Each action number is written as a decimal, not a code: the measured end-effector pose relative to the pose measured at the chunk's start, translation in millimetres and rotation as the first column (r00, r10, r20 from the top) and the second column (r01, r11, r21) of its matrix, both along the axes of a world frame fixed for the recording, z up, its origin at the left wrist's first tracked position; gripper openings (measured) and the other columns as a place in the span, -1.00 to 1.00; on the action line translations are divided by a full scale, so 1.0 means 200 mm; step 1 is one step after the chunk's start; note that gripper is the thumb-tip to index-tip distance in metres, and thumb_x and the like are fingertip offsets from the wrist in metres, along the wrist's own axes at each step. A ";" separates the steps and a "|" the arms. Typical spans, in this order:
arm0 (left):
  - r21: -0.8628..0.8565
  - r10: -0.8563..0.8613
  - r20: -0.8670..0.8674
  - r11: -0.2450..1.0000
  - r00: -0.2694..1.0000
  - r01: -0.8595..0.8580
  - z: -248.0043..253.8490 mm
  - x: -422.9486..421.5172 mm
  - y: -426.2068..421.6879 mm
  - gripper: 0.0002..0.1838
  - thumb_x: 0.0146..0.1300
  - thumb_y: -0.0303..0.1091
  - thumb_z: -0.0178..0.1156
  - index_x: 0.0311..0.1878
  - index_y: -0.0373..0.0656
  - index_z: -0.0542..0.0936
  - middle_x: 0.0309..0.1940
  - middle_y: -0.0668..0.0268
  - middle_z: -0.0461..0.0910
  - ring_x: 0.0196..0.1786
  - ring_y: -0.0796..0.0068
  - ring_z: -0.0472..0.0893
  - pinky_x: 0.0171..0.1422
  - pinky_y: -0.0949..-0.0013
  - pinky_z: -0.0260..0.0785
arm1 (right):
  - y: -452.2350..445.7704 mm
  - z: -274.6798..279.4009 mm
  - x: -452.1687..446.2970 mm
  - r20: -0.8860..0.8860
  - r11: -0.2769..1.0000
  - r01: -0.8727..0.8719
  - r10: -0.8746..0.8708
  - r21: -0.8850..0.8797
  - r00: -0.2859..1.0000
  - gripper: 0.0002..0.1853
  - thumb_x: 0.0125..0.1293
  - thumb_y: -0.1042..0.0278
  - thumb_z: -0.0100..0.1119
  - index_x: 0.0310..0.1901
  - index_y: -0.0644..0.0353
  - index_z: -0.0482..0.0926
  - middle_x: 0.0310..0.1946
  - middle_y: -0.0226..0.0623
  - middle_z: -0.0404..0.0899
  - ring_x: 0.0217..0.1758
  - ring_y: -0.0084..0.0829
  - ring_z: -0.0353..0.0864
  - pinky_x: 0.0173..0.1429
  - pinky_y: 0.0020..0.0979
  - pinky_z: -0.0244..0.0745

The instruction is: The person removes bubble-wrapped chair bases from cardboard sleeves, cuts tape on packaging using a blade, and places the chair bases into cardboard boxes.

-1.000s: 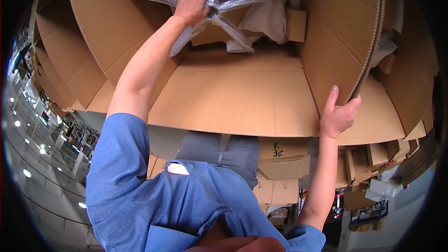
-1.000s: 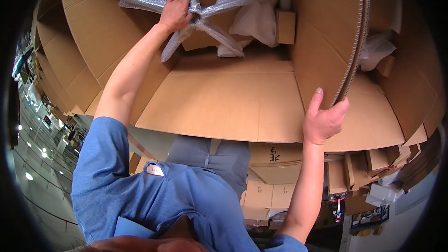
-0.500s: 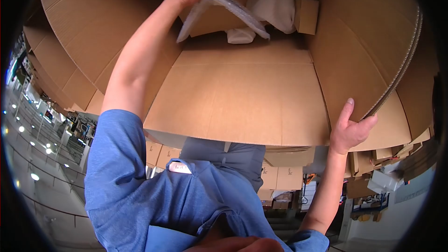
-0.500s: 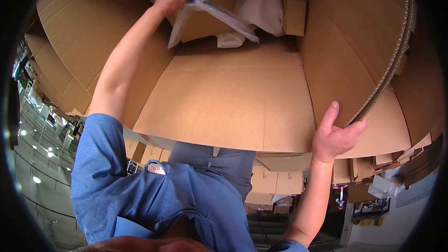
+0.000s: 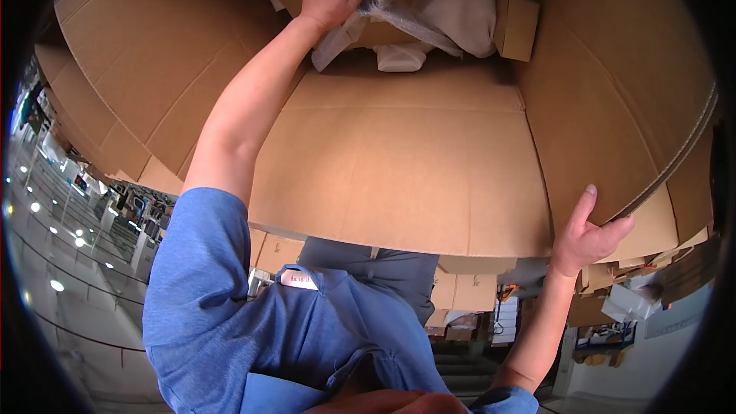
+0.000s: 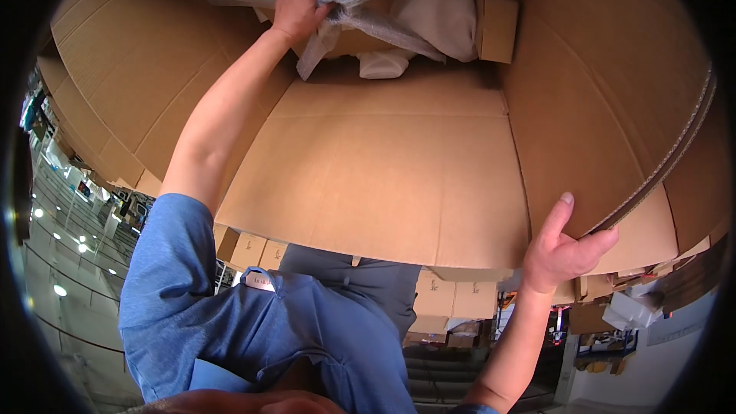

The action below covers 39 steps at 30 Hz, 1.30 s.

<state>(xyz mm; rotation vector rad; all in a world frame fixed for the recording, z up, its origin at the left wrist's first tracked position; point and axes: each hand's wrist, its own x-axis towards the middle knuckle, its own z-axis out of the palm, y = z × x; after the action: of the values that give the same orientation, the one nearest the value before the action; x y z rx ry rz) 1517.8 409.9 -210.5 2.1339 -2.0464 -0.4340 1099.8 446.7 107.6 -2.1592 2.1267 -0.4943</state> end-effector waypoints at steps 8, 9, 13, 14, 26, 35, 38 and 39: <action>0.029 0.029 0.001 0.999 1.000 -0.029 -0.06 -0.02 0.00 -0.50 0.12 -0.04 0.37 -0.09 -0.24 0.47 -0.23 0.06 0.65 -0.04 0.01 0.60 0.17 -0.01 0.32 | 0.00 -0.03 -0.03 -0.047 0.999 0.031 -0.031 0.012 0.998 -0.52 0.31 0.37 0.36 0.15 0.43 0.41 0.02 -0.03 0.59 -0.01 -0.22 0.65 0.08 -0.25 0.56; 0.065 0.039 0.022 0.997 0.999 -0.040 -0.07 -0.02 -0.01 -0.51 0.12 -0.04 0.37 -0.09 -0.24 0.48 -0.23 0.06 0.67 -0.02 0.06 0.62 0.20 -0.02 0.33 | 0.00 -0.05 -0.02 -0.046 1.000 0.022 -0.022 0.009 0.999 -0.52 0.31 0.37 0.36 0.15 0.43 0.41 0.02 -0.03 0.59 -0.01 -0.22 0.65 0.08 -0.25 0.56; 0.098 0.046 -0.024 0.994 0.999 -0.044 -0.07 -0.02 0.00 -0.47 0.17 -0.04 0.35 -0.03 -0.29 0.44 -0.17 -0.03 0.65 -0.01 -0.05 0.60 0.21 -0.05 0.32 | 0.05 -0.01 0.12 -0.119 0.971 -0.093 0.067 -0.220 0.991 -0.47 0.32 0.49 0.26 0.25 0.43 0.30 0.13 0.03 0.49 0.12 -0.09 0.57 0.22 -0.22 0.53; 0.097 0.056 -0.023 0.994 0.998 -0.054 -0.08 -0.03 -0.01 -0.47 0.17 -0.04 0.35 -0.03 -0.29 0.44 -0.17 -0.03 0.65 -0.01 -0.05 0.60 0.21 -0.05 0.32 | 0.06 0.02 0.18 -0.191 0.932 -0.182 0.125 -0.315 0.973 -0.48 0.34 0.52 0.22 0.28 0.40 0.28 0.13 0.02 0.49 0.16 -0.09 0.57 0.27 -0.23 0.53; 0.062 0.065 -0.045 0.996 0.997 -0.063 -0.12 -0.03 0.01 -0.51 0.16 -0.08 0.36 -0.05 -0.25 0.46 -0.21 0.00 0.66 0.00 -0.03 0.60 0.19 -0.03 0.32 | -0.34 -1.46 0.98 -0.190 0.633 -0.739 0.774 0.231 0.604 -0.75 0.20 0.46 0.09 -0.09 0.22 0.64 -0.02 -0.19 0.62 0.19 -0.16 0.53 0.47 -0.11 0.28; -0.119 0.012 -0.055 0.993 0.998 -0.019 -0.13 -0.04 0.13 -0.53 0.10 -0.10 0.40 -0.11 -0.22 0.45 -0.27 0.12 0.64 -0.07 0.04 0.59 0.09 0.00 0.30 | -0.38 -1.71 0.83 -0.456 0.617 -0.574 0.786 0.538 0.417 -0.56 0.23 0.33 0.09 0.14 0.26 0.60 0.27 -0.14 0.49 0.45 -0.21 0.31 0.62 -0.08 -0.01; -0.133 0.003 -0.063 0.991 0.998 -0.011 -0.07 -0.04 0.16 -0.53 0.07 -0.13 0.42 -0.12 -0.22 0.46 -0.26 0.13 0.63 -0.05 0.06 0.58 0.12 0.00 0.30 | -0.42 -1.65 0.72 -0.452 0.673 -0.619 0.736 0.405 0.505 -0.48 0.21 0.38 0.08 0.24 0.28 0.50 0.31 -0.14 0.44 0.46 -0.18 0.29 0.63 -0.08 -0.03; -0.092 0.011 -0.070 0.996 0.997 -0.017 -0.09 -0.06 0.17 -0.53 0.07 -0.14 0.43 -0.12 -0.23 0.46 -0.25 0.13 0.63 -0.03 0.06 0.58 0.14 0.01 0.30 | -0.45 -1.63 0.68 -0.443 0.675 -0.627 0.734 0.390 0.515 -0.45 0.20 0.40 0.08 0.28 0.27 0.45 0.31 -0.15 0.42 0.47 -0.18 0.27 0.63 -0.07 -0.03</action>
<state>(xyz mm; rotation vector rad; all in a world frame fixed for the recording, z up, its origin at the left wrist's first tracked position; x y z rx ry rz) 1506.6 444.8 -228.3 2.0493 -1.9729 -0.3981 1235.8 357.1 -219.2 -2.9979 1.1281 0.4725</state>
